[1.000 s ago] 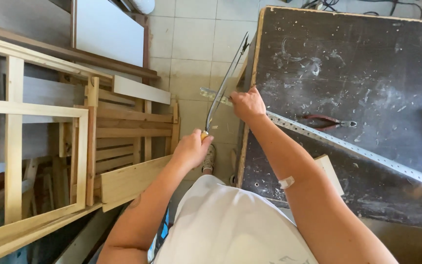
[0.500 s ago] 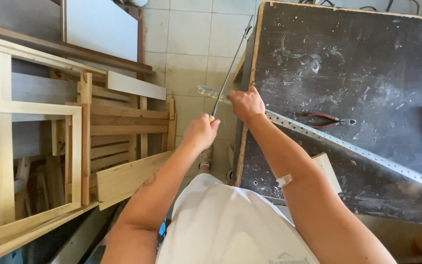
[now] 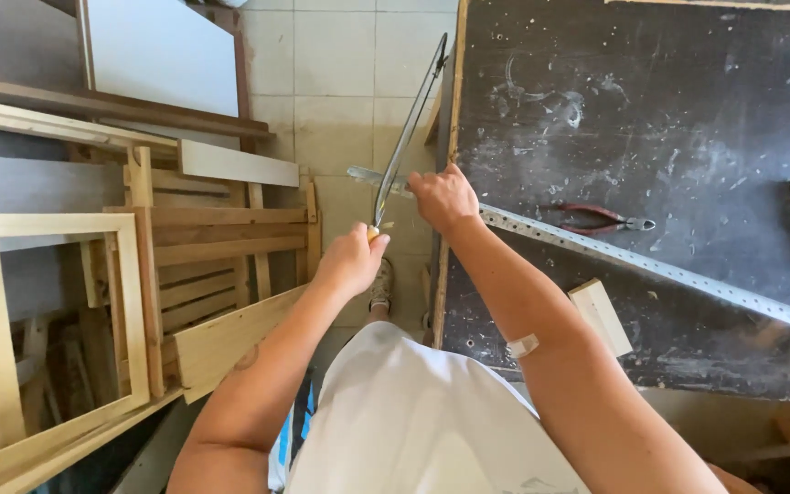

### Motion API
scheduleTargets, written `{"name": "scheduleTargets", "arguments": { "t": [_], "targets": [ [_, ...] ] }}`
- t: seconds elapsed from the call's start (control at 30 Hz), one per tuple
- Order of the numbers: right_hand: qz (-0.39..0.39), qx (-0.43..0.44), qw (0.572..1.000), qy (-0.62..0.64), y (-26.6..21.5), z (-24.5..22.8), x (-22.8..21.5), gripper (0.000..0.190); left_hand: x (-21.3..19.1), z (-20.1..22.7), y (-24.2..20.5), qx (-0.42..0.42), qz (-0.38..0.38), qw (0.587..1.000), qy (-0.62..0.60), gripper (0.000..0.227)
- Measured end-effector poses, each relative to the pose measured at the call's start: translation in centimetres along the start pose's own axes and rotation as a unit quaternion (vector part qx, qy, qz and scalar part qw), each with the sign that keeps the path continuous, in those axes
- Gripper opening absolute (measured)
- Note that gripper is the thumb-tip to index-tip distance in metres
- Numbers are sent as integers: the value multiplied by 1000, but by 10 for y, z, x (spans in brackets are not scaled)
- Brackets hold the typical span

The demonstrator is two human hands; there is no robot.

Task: Cutting a thin metal strip using a hacksaw and then manipulating the piece with pliers on a workbench.

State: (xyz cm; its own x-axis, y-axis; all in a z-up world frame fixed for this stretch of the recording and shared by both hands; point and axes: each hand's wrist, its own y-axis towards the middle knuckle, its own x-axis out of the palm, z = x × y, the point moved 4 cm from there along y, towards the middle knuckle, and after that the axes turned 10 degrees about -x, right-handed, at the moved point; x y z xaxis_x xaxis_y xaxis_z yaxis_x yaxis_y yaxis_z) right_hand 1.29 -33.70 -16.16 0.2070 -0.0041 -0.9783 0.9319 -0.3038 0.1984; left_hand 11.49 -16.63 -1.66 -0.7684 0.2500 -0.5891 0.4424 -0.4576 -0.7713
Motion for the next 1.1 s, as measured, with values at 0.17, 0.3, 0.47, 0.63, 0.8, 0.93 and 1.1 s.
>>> {"name": "scheduleTargets", "arguments": {
  "t": [0.17, 0.3, 0.47, 0.63, 0.8, 0.93, 1.1],
  "targets": [
    [9, -3, 1000, 2, -3, 2, 14, 11, 1, 9, 25, -14, -7, 1000, -7, 56],
    [17, 1, 1000, -7, -3, 3, 9, 11, 7, 17, 45, -16, -2, 1000, -11, 56],
    [8, -2, 1000, -12, -1, -2, 3, 12, 0, 10, 21, -14, -9, 1000, -2, 56],
    [17, -12, 1000, 3, -2, -9, -1, 9, -1, 5, 16, -18, -24, 999, 9, 56],
    [41, -9, 999, 6, -5, -10, 9, 7, -9, 5, 12, -25, -30, 999, 29, 55],
    [74, -12, 996, -55, -7, -14, -10, 7, -2, 0, 25, 29, 18, 999, -6, 57],
    [-31, -15, 999, -17, -4, -21, -18, 7, 8, -5, 27, -42, -17, 999, -13, 49]
  ]
}}
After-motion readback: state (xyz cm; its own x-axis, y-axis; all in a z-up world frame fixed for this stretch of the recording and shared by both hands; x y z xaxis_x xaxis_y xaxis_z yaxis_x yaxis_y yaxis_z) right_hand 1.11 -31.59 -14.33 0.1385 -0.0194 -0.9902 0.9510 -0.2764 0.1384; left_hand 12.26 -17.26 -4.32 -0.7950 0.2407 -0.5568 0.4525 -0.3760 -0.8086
